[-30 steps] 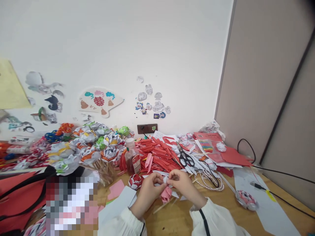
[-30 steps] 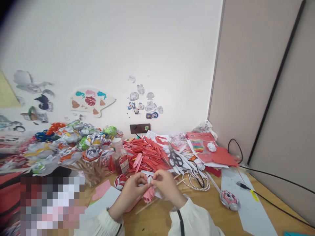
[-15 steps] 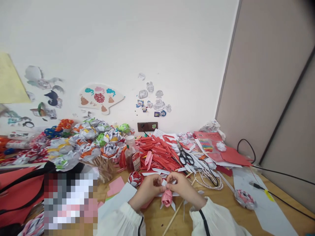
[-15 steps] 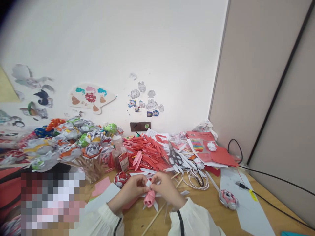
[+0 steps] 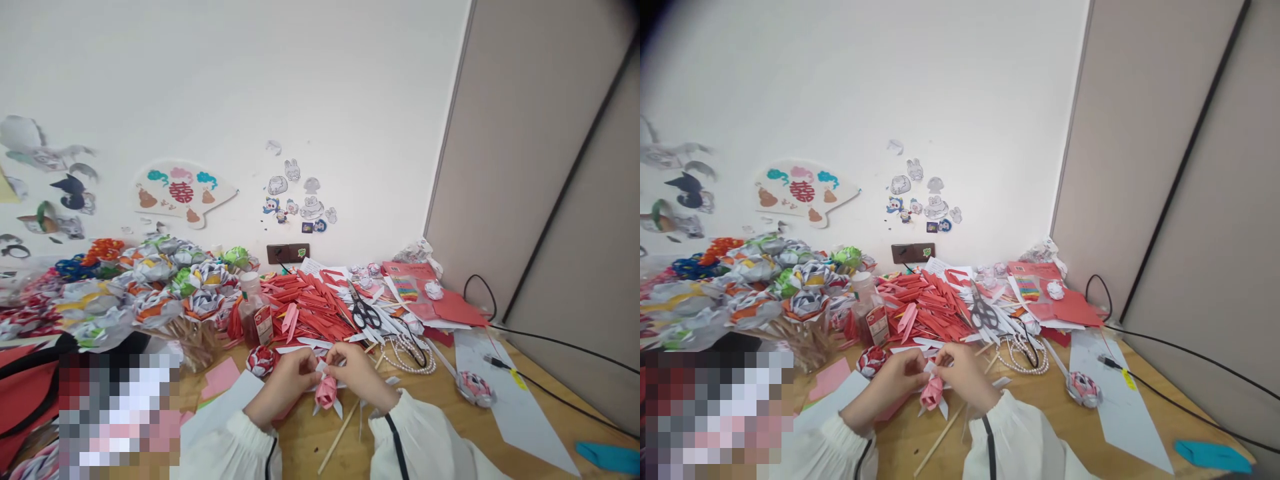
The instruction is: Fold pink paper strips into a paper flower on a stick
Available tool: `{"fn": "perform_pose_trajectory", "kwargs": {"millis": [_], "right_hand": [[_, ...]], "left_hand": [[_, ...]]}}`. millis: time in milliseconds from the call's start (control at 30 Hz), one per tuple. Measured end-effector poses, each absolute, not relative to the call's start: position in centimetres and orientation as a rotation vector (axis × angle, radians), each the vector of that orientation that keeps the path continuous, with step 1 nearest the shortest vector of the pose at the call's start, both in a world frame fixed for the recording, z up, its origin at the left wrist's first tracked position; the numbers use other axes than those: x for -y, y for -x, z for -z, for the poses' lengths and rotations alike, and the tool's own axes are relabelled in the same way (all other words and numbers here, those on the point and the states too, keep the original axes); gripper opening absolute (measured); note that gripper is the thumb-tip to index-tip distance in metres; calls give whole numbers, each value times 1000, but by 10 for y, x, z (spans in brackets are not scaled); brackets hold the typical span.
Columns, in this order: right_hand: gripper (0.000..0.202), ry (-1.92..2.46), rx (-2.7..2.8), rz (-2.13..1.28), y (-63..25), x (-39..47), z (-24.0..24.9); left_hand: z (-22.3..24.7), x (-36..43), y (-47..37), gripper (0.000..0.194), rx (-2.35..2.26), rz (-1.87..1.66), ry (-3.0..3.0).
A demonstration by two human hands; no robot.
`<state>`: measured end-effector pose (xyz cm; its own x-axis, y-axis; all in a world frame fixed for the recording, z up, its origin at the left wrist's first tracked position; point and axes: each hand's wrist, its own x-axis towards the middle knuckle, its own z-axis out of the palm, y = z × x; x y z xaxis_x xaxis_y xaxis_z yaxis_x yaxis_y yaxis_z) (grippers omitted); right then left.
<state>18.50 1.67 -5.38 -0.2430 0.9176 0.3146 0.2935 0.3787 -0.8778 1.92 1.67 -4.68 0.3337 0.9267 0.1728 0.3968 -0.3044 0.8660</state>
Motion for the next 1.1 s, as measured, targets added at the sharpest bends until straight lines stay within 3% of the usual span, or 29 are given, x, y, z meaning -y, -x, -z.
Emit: {"fn": "perform_pose_trajectory", "kwargs": {"millis": [367,800,1100], "right_hand": [[12,981,1798,-1179,-186,-33,73],[9,952,1913,-1043,-182,-30,74],[11,809,1855,-976,-175,-21,61]], "left_hand": [[48,-17,-17,7,-1147,-792,-1917],[43,-18,-12,4,-1107,-718,-1930],[28,-21,7,42,-956,-550,-1542]]}}
